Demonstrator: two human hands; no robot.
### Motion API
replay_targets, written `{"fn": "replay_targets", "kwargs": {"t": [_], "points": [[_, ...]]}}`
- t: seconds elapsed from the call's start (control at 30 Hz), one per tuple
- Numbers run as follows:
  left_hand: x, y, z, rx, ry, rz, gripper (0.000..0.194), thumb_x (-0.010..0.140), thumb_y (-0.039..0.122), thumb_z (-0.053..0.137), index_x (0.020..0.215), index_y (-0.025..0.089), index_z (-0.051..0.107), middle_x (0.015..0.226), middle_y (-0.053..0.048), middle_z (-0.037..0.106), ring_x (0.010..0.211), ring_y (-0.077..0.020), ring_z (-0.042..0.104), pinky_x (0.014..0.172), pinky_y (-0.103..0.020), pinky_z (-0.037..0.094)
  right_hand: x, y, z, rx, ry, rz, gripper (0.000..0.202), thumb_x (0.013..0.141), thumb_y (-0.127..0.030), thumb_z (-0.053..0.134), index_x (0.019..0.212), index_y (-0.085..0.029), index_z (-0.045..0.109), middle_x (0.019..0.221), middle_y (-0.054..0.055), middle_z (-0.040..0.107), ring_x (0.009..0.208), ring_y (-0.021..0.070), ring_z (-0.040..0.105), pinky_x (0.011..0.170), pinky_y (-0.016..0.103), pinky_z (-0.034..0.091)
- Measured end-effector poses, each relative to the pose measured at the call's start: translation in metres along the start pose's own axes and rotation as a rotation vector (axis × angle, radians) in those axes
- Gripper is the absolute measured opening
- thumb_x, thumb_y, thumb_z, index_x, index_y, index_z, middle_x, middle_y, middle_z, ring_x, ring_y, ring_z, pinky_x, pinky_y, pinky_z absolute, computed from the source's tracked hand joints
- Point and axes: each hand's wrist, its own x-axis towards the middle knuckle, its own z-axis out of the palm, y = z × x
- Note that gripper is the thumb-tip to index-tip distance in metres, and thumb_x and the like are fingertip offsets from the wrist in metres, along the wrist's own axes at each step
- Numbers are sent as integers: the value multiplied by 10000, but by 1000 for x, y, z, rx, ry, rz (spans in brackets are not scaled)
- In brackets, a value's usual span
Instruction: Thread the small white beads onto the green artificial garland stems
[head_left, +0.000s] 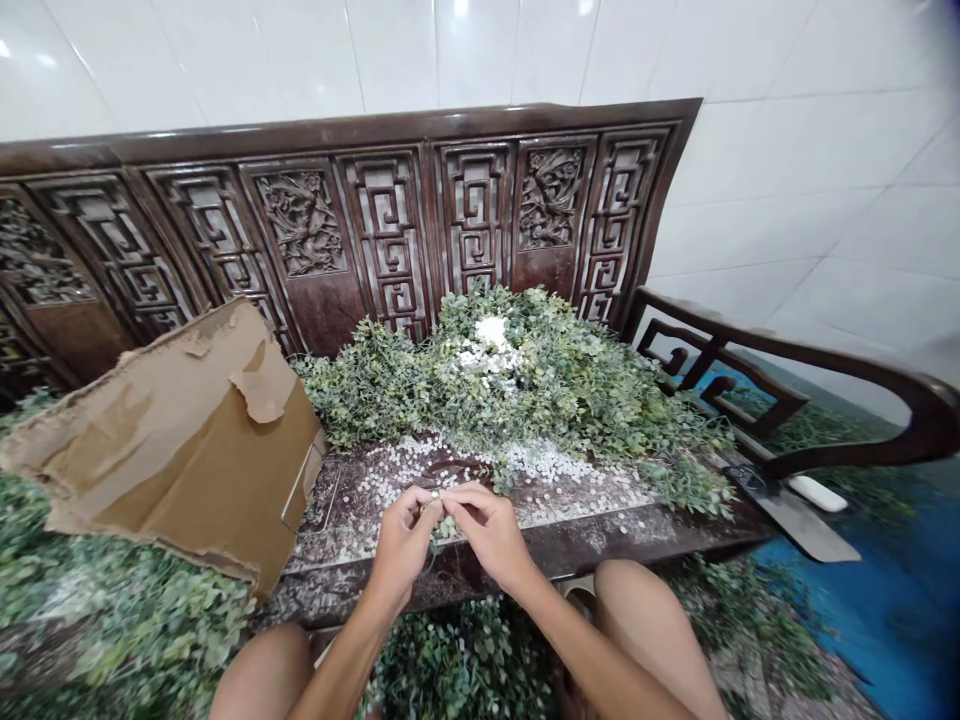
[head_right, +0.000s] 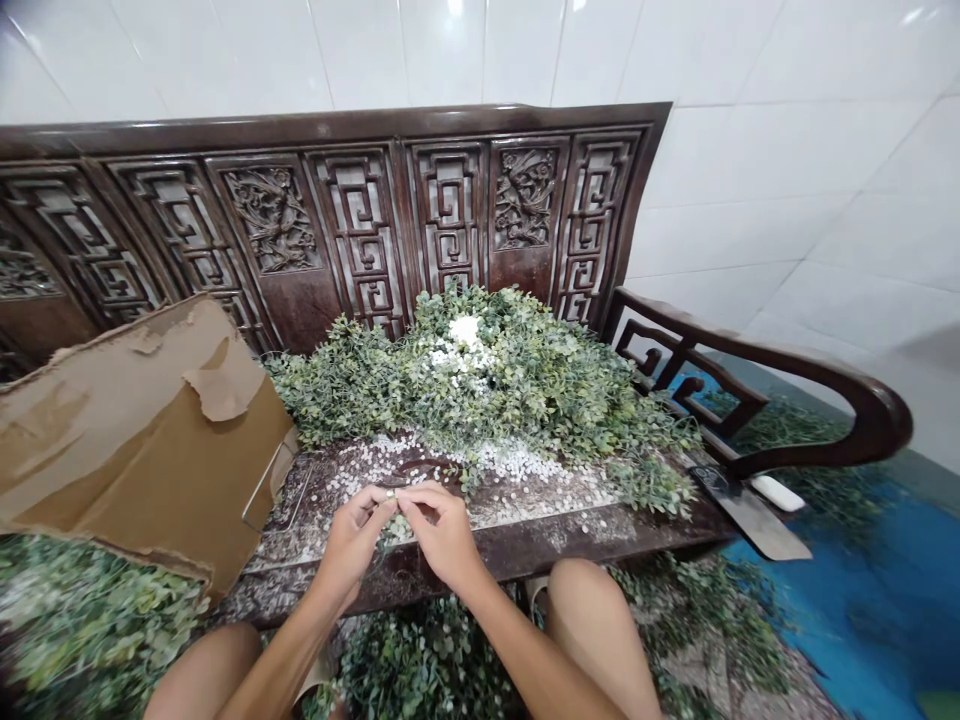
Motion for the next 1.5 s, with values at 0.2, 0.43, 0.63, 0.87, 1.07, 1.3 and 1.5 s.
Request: {"fn": "replay_targets", "kwargs": {"t": [0.2,0.43,0.63,0.87,1.07,1.3,1.5], "points": [[2,-5,-5,1,-27,-8,226,801,382,627,747,163,637,726,-16,620,747,-172,541,693,-256,411,4,-1,-6,-32,-123,7,224,892,-311,583,1039,-246,740,1006,71,669,945,190,625,815,310,491],[4,-3,-5,-12,-74,-29,251,800,410,633,811,161,661,780,-27,651,793,-184,565,748,-277,425,9,-9,-17,-130,-151,-22,234,913,-288,536,1025,-225,732,981,63,662,906,177,616,793,291,486],[2,1,-2,-108,-35,-114,303,827,490,579,907,199,559,883,-29,638,795,-173,595,683,-263,467,7,7,-26,-486,-120,41,255,899,-220,518,1098,-204,677,1003,80,638,922,204,606,850,326,475],[4,-11,-1,-90,165,-176,412,798,603,547,936,223,469,790,16,541,602,-130,529,506,-236,441,-8,25,-1,-1016,-428,99,186,851,-176,560,994,-181,678,1063,120,592,958,244,617,814,301,464],[6,-5,-5,43,97,-103,410,738,525,668,939,184,560,828,-13,606,745,-156,572,657,-244,455,3,26,9,-1140,-436,99,244,884,-95,428,948,-155,655,964,127,631,844,224,647,702,280,450],[7,-1,-5,27,10,-57,305,774,442,650,838,145,678,797,-49,676,827,-203,597,755,-273,448,6,39,1,-936,-307,5,134,809,-96,507,834,-140,631,914,124,627,877,231,607,744,298,449],[6,-2,-6,142,90,-16,293,768,441,655,813,155,698,758,-25,664,762,-192,571,694,-259,433,22,27,-8,-417,-118,62,85,813,-157,525,809,-170,609,711,11,641,664,144,603,639,248,478]]}}
